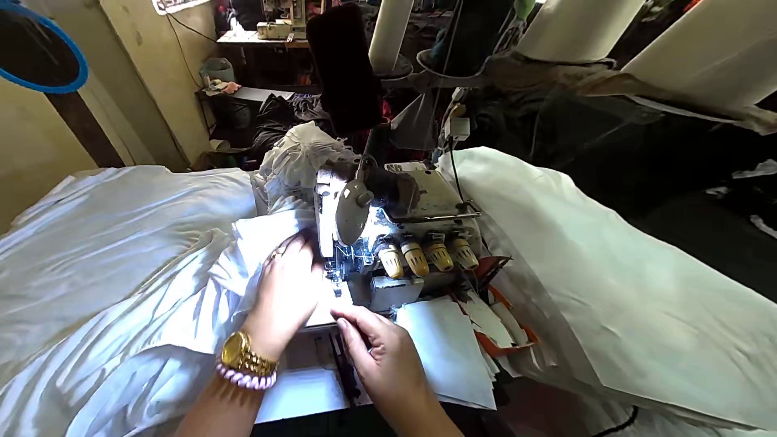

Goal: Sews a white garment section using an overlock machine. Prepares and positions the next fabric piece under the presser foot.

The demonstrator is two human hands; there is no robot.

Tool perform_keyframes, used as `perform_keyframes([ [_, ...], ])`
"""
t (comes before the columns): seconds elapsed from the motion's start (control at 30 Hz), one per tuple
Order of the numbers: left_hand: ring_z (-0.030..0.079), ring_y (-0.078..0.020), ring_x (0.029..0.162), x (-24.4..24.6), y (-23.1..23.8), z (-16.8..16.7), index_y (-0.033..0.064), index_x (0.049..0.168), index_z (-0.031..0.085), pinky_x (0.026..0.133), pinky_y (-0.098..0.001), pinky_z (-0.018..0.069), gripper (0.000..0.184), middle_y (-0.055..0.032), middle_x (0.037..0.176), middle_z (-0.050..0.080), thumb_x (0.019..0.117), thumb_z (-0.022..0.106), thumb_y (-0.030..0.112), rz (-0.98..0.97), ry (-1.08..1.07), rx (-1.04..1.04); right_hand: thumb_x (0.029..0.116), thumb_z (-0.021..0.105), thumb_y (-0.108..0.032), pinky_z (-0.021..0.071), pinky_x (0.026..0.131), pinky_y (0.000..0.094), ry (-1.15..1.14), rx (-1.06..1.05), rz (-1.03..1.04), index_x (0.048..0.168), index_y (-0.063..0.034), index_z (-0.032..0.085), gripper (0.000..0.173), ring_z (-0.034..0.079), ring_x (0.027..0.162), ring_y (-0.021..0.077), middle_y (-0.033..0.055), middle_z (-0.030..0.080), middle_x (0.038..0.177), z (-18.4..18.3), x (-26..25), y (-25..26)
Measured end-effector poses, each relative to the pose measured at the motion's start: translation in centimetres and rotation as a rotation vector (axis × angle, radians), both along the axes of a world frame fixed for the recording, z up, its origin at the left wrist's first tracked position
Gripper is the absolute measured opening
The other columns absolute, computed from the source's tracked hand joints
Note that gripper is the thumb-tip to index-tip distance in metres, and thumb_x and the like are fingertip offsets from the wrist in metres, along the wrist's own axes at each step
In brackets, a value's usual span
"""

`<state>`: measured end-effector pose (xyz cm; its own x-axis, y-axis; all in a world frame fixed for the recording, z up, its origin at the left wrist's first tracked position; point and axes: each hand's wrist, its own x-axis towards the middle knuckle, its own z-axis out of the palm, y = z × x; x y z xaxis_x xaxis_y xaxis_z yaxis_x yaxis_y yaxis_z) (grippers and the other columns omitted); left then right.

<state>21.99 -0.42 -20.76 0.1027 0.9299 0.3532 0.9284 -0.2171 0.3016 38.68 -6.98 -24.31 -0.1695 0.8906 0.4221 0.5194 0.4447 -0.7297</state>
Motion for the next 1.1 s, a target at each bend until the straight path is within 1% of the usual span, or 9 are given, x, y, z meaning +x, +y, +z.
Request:
perform_keyframes([
  [0.1, 0.060, -0.0331, 0.126, -0.4, 2.1, 1.1, 0.0054, 0.129, 0.068, 0.105, -0.0545, 0.0478, 0.037, -0.0141, 0.137, 0.063, 0.0940, 0.068, 0.017, 0.040, -0.002, -0.049, 0.1009, 0.057, -0.020, 0.0594, 0.075, 0.0231, 0.011, -0.034, 0.010, 0.109, -0.0137, 0.079, 0.025, 0.070, 0.080, 0.0028, -0.0035, 0.077, 0.095, 0.2, -0.1, -0.5],
  [0.3, 0.067, -0.0348, 0.101, -1.8, 2.5, 0.1, 0.0002, 0.108, 0.068, 0.088, -0.0544, 0.0534, 0.014, -0.0178, 0.108, 0.068, 0.1008, 0.060, 0.009, 0.076, -0.279, 0.079, 0.1011, 0.057, -0.023, 0.0585, 0.069, 0.0229, 0.041, -0.081, 0.042, 0.104, -0.0133, 0.077, 0.023, 0.067, 0.074, 0.0026, -0.0045, 0.073, 0.087, 0.5, 0.4, -0.7],
  [0.53, 0.062, -0.0021, 0.085, 0.2, -7.6, -2.7, -0.0023, 0.103, 0.063, 0.078, -0.0169, 0.0544, 0.014, -0.0041, 0.093, 0.063, 0.0974, 0.056, 0.009, 0.079, -0.803, 0.400, 0.1005, 0.061, -0.024, 0.0582, 0.073, 0.0178, 0.105, 0.019, 0.114, 0.126, -0.0062, 0.071, 0.033, 0.067, 0.085, 0.0018, 0.0050, 0.071, 0.119, 1.8, -0.3, 0.3],
  [0.63, 0.059, -0.0022, 0.095, 2.2, -11.3, -3.2, 0.0078, 0.101, 0.061, 0.087, -0.0189, 0.0512, 0.015, -0.0018, 0.097, 0.061, 0.1042, 0.056, 0.021, -0.075, -0.827, 0.333, 0.0995, 0.060, -0.015, 0.0562, 0.095, 0.0240, 0.106, 0.051, 0.224, 0.118, -0.0027, 0.074, 0.026, 0.068, 0.110, 0.0096, 0.0111, 0.071, 0.124, 1.1, -0.1, 0.2],
  [0.73, 0.062, -0.0133, 0.098, 2.0, -11.2, -3.1, 0.0129, 0.100, 0.069, 0.095, -0.0334, 0.0476, 0.034, -0.0043, 0.095, 0.066, 0.1039, 0.054, 0.044, -0.081, -0.544, 0.316, 0.0979, 0.059, -0.013, 0.0582, 0.081, 0.0213, 0.031, 0.050, 0.174, 0.096, -0.0057, 0.075, 0.017, 0.068, 0.092, 0.0064, 0.0053, 0.071, 0.100, 0.0, 2.1, 0.0],
  [0.83, 0.068, -0.0293, 0.110, -0.1, -8.3, -2.2, 0.0122, 0.103, 0.077, 0.100, -0.0552, 0.0486, 0.059, -0.0101, 0.107, 0.074, 0.1031, 0.041, 0.059, -0.012, -0.197, 0.246, 0.0987, 0.056, -0.015, 0.0575, 0.090, 0.0313, -0.147, 0.066, 0.057, 0.097, -0.0073, 0.075, 0.020, 0.069, 0.104, 0.0153, 0.0064, 0.072, 0.109, -0.3, 4.9, 0.1],
  [0.97, 0.050, -0.0258, 0.141, -4.0, -3.4, -1.9, 0.0182, 0.138, 0.066, 0.115, -0.0664, 0.0319, 0.039, -0.0018, 0.151, 0.056, 0.1009, 0.057, 0.024, 0.015, -0.209, -0.068, 0.0963, 0.062, -0.012, 0.0557, 0.089, 0.0379, -0.165, -0.066, 0.156, 0.100, -0.0025, 0.073, 0.015, 0.070, 0.096, 0.0192, 0.0074, 0.074, 0.100, 1.0, 6.0, -1.0],
  [1.03, 0.054, -0.0259, 0.136, -5.0, -3.4, -2.0, 0.0130, 0.138, 0.064, 0.113, -0.0583, 0.0398, 0.038, -0.0062, 0.147, 0.058, 0.1009, 0.057, 0.020, 0.038, -0.328, -0.051, 0.0942, 0.066, -0.004, 0.0593, 0.081, 0.0294, 0.013, -0.211, 0.289, 0.105, 0.0030, 0.066, 0.013, 0.070, 0.085, 0.0107, 0.0077, 0.072, 0.092, 2.6, 5.4, -1.7],
  [1.1, 0.068, -0.0265, 0.109, -3.8, -5.8, -2.7, 0.0024, 0.110, 0.073, 0.096, -0.0471, 0.0549, 0.025, -0.0131, 0.116, 0.071, 0.0952, 0.065, 0.021, 0.025, -0.460, 0.238, 0.0923, 0.069, -0.002, 0.0597, 0.078, 0.0269, 0.182, -0.231, 0.364, 0.109, 0.0039, 0.061, 0.019, 0.068, 0.082, 0.0066, 0.0048, 0.070, 0.091, 3.6, 4.4, -1.8],
])
